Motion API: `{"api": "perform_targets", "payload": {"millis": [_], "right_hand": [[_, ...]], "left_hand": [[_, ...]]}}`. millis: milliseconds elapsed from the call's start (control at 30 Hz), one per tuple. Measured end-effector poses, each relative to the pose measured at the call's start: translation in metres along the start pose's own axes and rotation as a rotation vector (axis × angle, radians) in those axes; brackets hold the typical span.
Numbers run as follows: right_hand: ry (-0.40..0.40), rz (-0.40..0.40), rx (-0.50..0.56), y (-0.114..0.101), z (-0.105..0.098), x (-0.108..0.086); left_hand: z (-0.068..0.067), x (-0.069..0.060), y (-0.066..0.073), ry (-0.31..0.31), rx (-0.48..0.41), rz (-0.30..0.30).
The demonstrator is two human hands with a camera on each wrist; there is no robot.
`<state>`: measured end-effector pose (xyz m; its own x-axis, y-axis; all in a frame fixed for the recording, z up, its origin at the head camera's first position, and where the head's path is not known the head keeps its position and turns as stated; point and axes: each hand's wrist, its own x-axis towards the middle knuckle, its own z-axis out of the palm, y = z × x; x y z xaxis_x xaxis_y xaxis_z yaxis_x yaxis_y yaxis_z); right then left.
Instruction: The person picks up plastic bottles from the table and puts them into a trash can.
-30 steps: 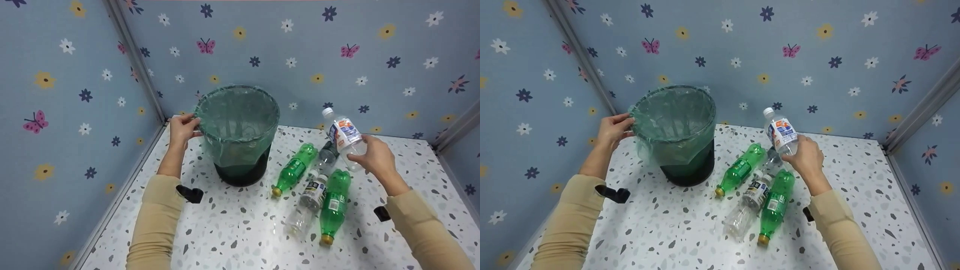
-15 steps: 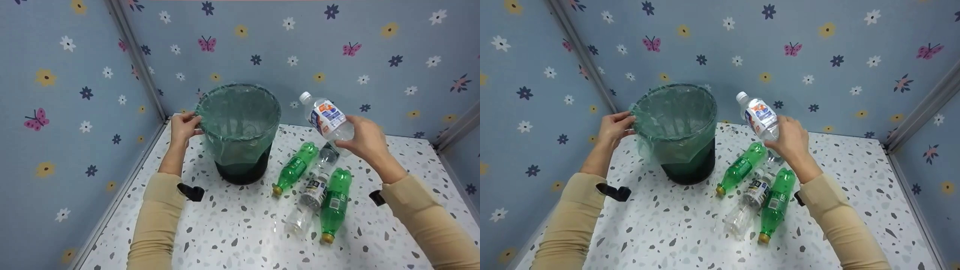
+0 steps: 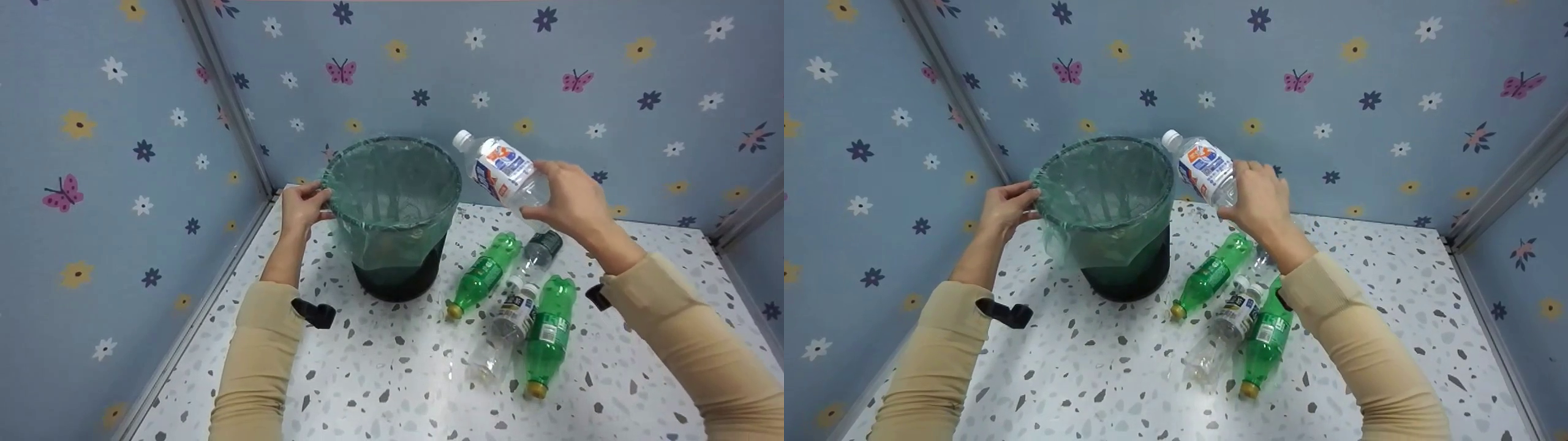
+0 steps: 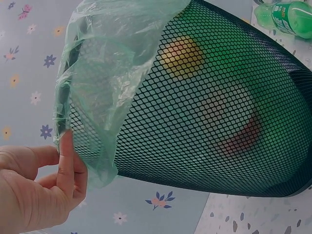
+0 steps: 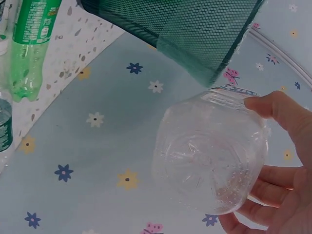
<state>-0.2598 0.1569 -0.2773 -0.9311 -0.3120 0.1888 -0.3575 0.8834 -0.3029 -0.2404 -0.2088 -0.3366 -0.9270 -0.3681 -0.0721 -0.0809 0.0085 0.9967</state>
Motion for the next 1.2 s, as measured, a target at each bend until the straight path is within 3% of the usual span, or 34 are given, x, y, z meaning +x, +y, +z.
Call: {"api": "perform_targets", "payload": {"millis": [233,567,867,1067,1200], "right_hand": [[-0.01,-0.052,-0.005,-0.021,-0.004,0.015],[-0.022,-0.079,-0.04,-0.057,0.002,0.04],[-0.069,-0.099,-0.088,-0.084,0.01,0.059],[-0.118,-0.063,-0.094,-0.102,0.013,0.073],[-0.152,-0.039,-0.076,-0.112,0.017,0.083]], "left_hand": [[-0.002,0.013,-0.012,0.003,0.001,0.015],[-0.001,0.013,-0.015,0.016,-0.007,0.014],[-0.001,0.013,-0.013,0.003,-0.005,0.006],[-0.002,0.013,-0.011,0.004,0.002,0.005],[-0.003,0.004,-0.002,-0.012,-0.002,0.008]]}}
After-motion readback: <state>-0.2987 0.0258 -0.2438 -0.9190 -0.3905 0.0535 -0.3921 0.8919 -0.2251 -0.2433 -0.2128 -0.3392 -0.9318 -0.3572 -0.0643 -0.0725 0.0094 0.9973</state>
